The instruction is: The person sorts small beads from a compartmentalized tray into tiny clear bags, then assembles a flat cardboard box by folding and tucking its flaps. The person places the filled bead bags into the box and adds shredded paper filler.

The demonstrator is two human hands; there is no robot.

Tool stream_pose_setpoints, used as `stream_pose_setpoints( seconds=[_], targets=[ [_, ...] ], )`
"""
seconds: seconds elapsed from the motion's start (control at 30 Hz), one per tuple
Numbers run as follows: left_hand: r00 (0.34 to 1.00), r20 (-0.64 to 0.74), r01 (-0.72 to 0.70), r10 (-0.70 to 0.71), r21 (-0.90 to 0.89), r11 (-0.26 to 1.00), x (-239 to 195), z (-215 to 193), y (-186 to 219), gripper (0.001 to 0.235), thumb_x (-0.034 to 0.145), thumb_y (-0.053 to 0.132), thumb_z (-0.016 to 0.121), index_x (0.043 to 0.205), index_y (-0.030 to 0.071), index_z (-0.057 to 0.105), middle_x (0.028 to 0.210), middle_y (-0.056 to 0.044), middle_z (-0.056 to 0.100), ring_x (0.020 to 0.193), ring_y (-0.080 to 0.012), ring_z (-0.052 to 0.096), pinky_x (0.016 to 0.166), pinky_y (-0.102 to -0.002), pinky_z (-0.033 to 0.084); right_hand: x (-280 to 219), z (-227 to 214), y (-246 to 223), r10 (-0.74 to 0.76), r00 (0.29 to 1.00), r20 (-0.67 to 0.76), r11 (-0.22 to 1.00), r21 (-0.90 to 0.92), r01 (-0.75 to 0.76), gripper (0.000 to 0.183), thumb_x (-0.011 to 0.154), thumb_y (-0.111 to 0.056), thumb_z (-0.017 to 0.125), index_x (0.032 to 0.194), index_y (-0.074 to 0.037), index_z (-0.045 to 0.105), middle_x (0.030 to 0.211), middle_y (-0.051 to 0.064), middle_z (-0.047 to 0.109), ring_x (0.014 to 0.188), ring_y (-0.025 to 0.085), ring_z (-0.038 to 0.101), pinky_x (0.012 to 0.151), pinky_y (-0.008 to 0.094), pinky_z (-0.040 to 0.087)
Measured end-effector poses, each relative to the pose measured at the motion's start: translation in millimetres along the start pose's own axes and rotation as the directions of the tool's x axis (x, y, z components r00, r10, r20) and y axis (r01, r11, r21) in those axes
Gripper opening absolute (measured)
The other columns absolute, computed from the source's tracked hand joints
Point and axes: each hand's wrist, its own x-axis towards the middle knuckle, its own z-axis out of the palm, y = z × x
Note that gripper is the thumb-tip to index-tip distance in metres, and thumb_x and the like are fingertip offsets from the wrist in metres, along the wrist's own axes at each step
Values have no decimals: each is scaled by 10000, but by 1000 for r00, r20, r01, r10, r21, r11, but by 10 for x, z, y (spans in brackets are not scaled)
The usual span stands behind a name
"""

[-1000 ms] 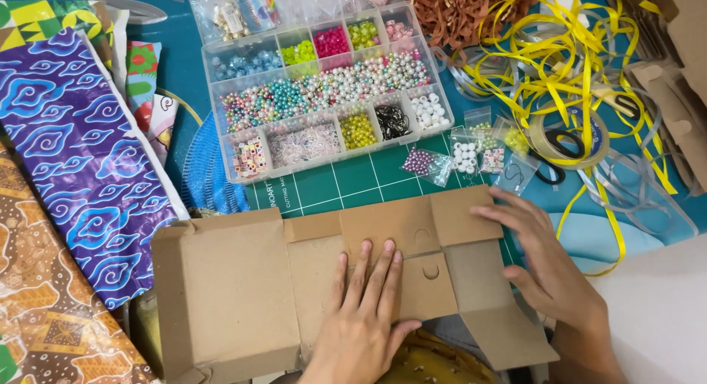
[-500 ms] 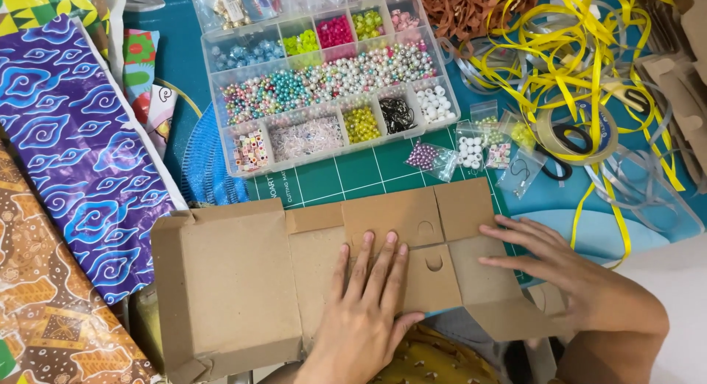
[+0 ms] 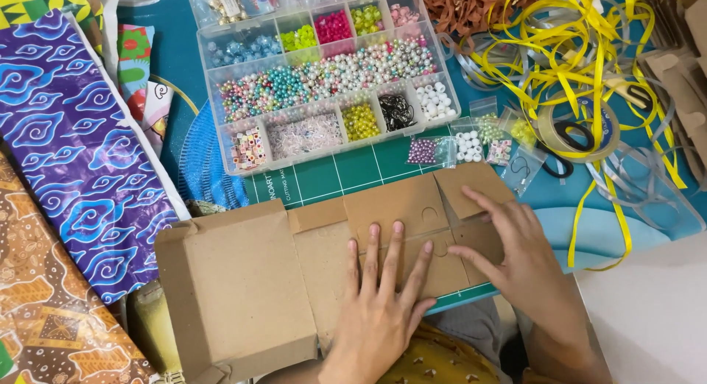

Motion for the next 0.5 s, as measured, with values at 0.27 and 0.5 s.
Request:
stream_pose_setpoints(
  seconds=[0.27, 0.5],
  targets=[
    [999, -28, 14, -15, -34, 999, -10, 14, -9, 835, 1008, 679, 486, 1653, 205, 250, 1687, -217, 237, 1556, -463, 200, 1241, -614, 208, 44, 171, -103, 18, 916, -400, 925, -340, -167, 177, 1031, -295, 703, 1151, -169, 728, 1129, 122, 565, 1051, 290, 606, 716, 419, 524],
    [999, -31, 5, -6, -20, 1000, -21, 44, -8, 852, 1004, 687, 478, 1657, 200, 231, 1685, -208, 248, 1553, -458, 216, 1236, -616, 220, 93, 368, -167, -25, 858, -513, 784, -542, -301, 513, 1041, -438, 700, 1321, -12, 636, 1196, 178, 632, 994, 345, 627, 779, 407, 533]
  ],
)
